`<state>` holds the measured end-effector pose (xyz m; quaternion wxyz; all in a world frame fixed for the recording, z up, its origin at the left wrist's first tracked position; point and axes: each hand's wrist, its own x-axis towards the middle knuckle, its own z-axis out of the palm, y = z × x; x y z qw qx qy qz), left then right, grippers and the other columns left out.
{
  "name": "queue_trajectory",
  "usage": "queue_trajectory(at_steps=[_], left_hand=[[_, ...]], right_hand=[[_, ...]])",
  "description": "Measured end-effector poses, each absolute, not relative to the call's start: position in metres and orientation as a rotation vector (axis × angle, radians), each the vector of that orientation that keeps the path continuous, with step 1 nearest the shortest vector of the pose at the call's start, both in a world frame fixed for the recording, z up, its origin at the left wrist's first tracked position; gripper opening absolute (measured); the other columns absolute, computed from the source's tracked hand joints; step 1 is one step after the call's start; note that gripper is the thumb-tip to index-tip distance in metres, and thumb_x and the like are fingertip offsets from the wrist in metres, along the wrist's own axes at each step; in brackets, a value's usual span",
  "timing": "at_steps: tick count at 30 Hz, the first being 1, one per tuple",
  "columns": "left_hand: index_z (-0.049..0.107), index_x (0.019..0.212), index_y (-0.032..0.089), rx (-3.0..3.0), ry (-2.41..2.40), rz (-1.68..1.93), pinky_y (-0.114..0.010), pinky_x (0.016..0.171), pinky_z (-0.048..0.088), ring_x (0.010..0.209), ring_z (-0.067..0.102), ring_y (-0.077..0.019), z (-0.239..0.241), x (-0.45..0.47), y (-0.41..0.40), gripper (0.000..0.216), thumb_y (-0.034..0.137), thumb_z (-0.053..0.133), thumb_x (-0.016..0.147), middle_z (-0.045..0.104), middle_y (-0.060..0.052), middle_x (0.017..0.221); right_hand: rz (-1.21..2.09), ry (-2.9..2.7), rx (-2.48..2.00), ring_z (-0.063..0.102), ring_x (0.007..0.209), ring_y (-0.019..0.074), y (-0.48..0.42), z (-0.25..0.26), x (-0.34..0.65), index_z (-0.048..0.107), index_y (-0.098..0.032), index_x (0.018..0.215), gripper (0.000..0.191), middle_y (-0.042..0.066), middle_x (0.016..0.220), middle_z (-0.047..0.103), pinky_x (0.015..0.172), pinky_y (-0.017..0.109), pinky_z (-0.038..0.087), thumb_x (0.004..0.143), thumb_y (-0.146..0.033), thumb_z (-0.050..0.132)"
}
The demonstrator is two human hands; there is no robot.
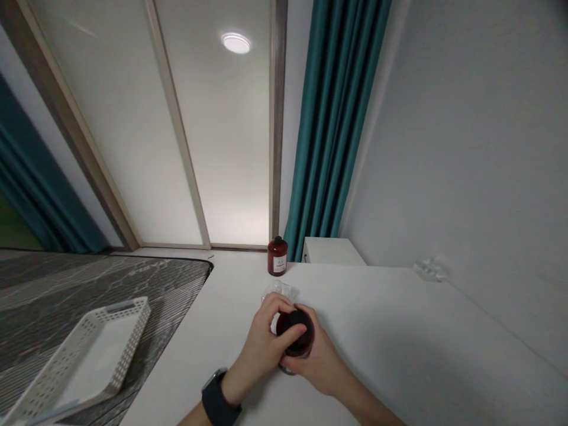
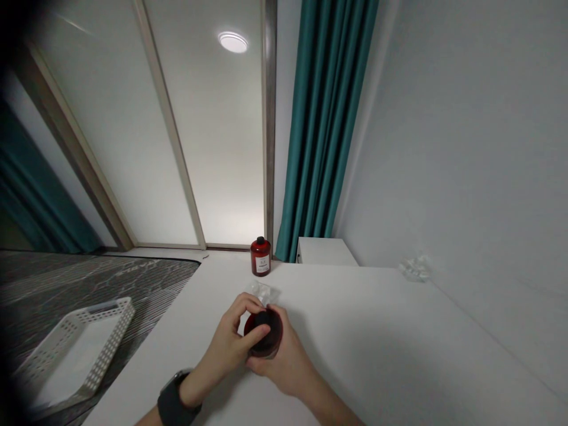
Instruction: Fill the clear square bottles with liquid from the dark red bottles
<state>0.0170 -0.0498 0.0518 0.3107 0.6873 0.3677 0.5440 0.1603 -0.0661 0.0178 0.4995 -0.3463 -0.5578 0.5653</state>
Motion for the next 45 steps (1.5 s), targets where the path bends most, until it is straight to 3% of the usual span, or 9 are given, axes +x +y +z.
queue_trajectory(at_steps=[7, 9, 11, 14, 18, 22, 36, 40, 45], left_hand=[[0.056, 0.094, 0.022, 1.839, 0.860, 1.378, -0.036, 0.089, 0.049, 0.098, 0.062, -0.0224, 0.052, 0.004, -0.051, 0.021, 0.019, 0.072, 0.080, 0.065, -0.005, 0.103], [0.058, 0.100, 0.022, 1.871, 0.860, 1.347, -0.036, 0.090, 0.048, 0.100, 0.062, -0.0227, 0.052, 0.004, -0.052, 0.023, 0.018, 0.071, 0.081, 0.065, -0.005, 0.104], [0.060, 0.100, 0.022, 1.880, 0.873, 1.341, -0.035, 0.088, 0.048, 0.096, 0.061, -0.0222, 0.051, 0.004, -0.052, 0.022, 0.019, 0.071, 0.081, 0.064, -0.005, 0.100], [0.060, 0.098, 0.021, 1.857, 0.884, 1.355, -0.034, 0.085, 0.048, 0.092, 0.060, -0.0217, 0.049, 0.004, -0.050, 0.021, 0.020, 0.071, 0.081, 0.062, -0.004, 0.096], [0.059, 0.099, 0.020, 1.805, 0.858, 1.344, -0.035, 0.084, 0.049, 0.091, 0.059, -0.0217, 0.046, 0.004, -0.045, 0.023, 0.023, 0.072, 0.080, 0.060, -0.004, 0.097], [0.059, 0.099, 0.021, 1.797, 0.847, 1.336, -0.035, 0.084, 0.048, 0.091, 0.059, -0.0216, 0.044, 0.003, -0.043, 0.024, 0.024, 0.073, 0.080, 0.061, -0.004, 0.096], [0.057, 0.090, 0.021, 1.875, 0.832, 1.375, -0.035, 0.083, 0.049, 0.092, 0.061, -0.0223, 0.045, 0.004, -0.043, 0.017, 0.024, 0.072, 0.082, 0.062, -0.005, 0.095], [0.057, 0.090, 0.021, 1.907, 0.816, 1.385, -0.034, 0.083, 0.048, 0.092, 0.061, -0.0216, 0.046, 0.004, -0.043, 0.016, 0.023, 0.072, 0.082, 0.062, -0.004, 0.095], [0.054, 0.085, 0.021, 1.895, 0.811, 1.384, -0.033, 0.081, 0.048, 0.090, 0.060, -0.0211, 0.046, 0.004, -0.043, 0.018, 0.025, 0.071, 0.083, 0.061, -0.004, 0.095]], right_hand=[[1.372, -1.453, -0.854, 0.057, 0.124, 0.0308, -0.064, 0.011, 0.179, 0.033, -0.026, 0.145, 0.100, 0.013, 0.138, 0.055, 0.108, 0.051, 0.043, 0.062, -0.026, 0.087], [1.230, -1.518, -0.835, 0.053, 0.130, 0.0312, -0.064, 0.013, 0.187, 0.035, -0.027, 0.146, 0.089, 0.013, 0.144, 0.050, 0.113, 0.051, 0.037, 0.071, -0.034, 0.083], [1.079, -1.511, -0.809, 0.050, 0.132, 0.0300, -0.065, 0.018, 0.191, 0.042, -0.028, 0.143, 0.064, 0.012, 0.145, 0.047, 0.114, 0.049, 0.037, 0.087, -0.042, 0.069], [0.934, -1.449, -0.785, 0.050, 0.129, 0.0273, -0.067, 0.025, 0.192, 0.049, -0.029, 0.136, 0.041, 0.009, 0.138, 0.052, 0.113, 0.045, 0.038, 0.099, -0.046, 0.050], [0.957, -1.463, -0.780, 0.052, 0.126, 0.0261, -0.070, 0.030, 0.185, 0.051, -0.030, 0.134, 0.037, 0.008, 0.128, 0.059, 0.113, 0.044, 0.037, 0.100, -0.045, 0.049], [1.034, -1.510, -0.776, 0.047, 0.134, 0.0272, -0.072, 0.031, 0.181, 0.054, -0.029, 0.133, 0.037, 0.009, 0.138, 0.055, 0.117, 0.046, 0.032, 0.101, -0.047, 0.047], [0.983, -1.418, -0.782, 0.054, 0.126, 0.0252, -0.069, 0.029, 0.186, 0.058, -0.030, 0.127, 0.033, 0.007, 0.124, 0.062, 0.113, 0.042, 0.038, 0.099, -0.046, 0.053], [0.997, -1.456, -0.811, 0.052, 0.129, 0.0266, -0.067, 0.030, 0.189, 0.065, -0.029, 0.122, 0.035, 0.009, 0.133, 0.060, 0.115, 0.044, 0.037, 0.099, -0.051, 0.051], [1.000, -1.392, -0.804, 0.055, 0.125, 0.0247, -0.066, 0.031, 0.187, 0.057, -0.029, 0.130, 0.036, 0.008, 0.125, 0.063, 0.112, 0.042, 0.040, 0.099, -0.047, 0.052]])
